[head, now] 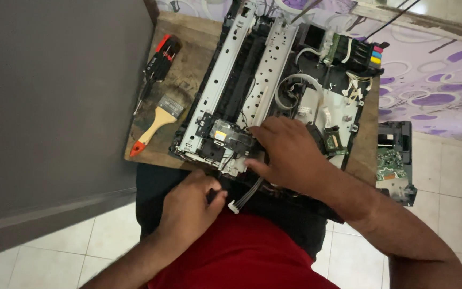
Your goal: Disassembling a printer to remove the ink carriage assembly using a screwdriver
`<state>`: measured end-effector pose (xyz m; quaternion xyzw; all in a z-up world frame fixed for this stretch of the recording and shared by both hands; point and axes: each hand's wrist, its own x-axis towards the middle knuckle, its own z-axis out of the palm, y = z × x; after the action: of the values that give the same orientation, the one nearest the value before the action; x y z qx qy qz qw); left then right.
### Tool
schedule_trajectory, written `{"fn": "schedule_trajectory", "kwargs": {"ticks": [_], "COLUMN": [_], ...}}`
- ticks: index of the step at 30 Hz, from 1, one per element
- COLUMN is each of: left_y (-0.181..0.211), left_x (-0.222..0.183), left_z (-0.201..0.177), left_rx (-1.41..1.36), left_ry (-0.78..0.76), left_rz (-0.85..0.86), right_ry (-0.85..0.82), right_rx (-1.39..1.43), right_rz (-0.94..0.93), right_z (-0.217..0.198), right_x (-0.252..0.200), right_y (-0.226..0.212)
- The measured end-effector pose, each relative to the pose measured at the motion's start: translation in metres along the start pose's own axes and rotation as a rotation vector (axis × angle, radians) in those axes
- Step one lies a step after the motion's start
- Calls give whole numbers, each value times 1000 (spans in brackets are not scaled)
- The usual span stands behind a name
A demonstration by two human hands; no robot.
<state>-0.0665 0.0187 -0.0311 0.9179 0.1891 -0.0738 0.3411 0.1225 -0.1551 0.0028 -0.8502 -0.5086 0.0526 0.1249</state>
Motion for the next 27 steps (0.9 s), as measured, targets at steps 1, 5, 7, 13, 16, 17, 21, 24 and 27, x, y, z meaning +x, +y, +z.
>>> {"fn": "schedule_trajectory", "kwargs": {"ticks": [1, 5, 7, 13, 16, 17, 21, 24, 27], "left_y": [-5, 1, -21, -15, -28, -34, -37, -21, -6], "left_x": [0, 7, 5, 12, 13, 12, 2, -4, -6], "left_z": [1, -21, 13, 17, 23, 25, 10, -29, -63], "left_rx": [-24, -189, -517, -934, -1030, -1064, -1016, -940, -808], "left_ry": [22, -304, -316, -388, -423, -461, -422, -455, -494], "left_rz": [15, -431, -509, -683, -685, -671, -615, -619, -370], "right_ry": [3, -28, 3, 12, 18, 26, 51, 42, 27], "right_rx": [0, 34, 26, 38, 49, 55, 67, 46, 54], "right_rz": [-14, 7, -14, -29, -53, -68, -87, -55, -59], "right_z": [0, -1, 1, 4, 5, 6, 6, 9, 9], "right_x": [0, 0, 1, 2, 3, 2, 4, 4, 9], "right_y": [0, 0, 1, -3, -3, -3, -4, -4, -4]}}
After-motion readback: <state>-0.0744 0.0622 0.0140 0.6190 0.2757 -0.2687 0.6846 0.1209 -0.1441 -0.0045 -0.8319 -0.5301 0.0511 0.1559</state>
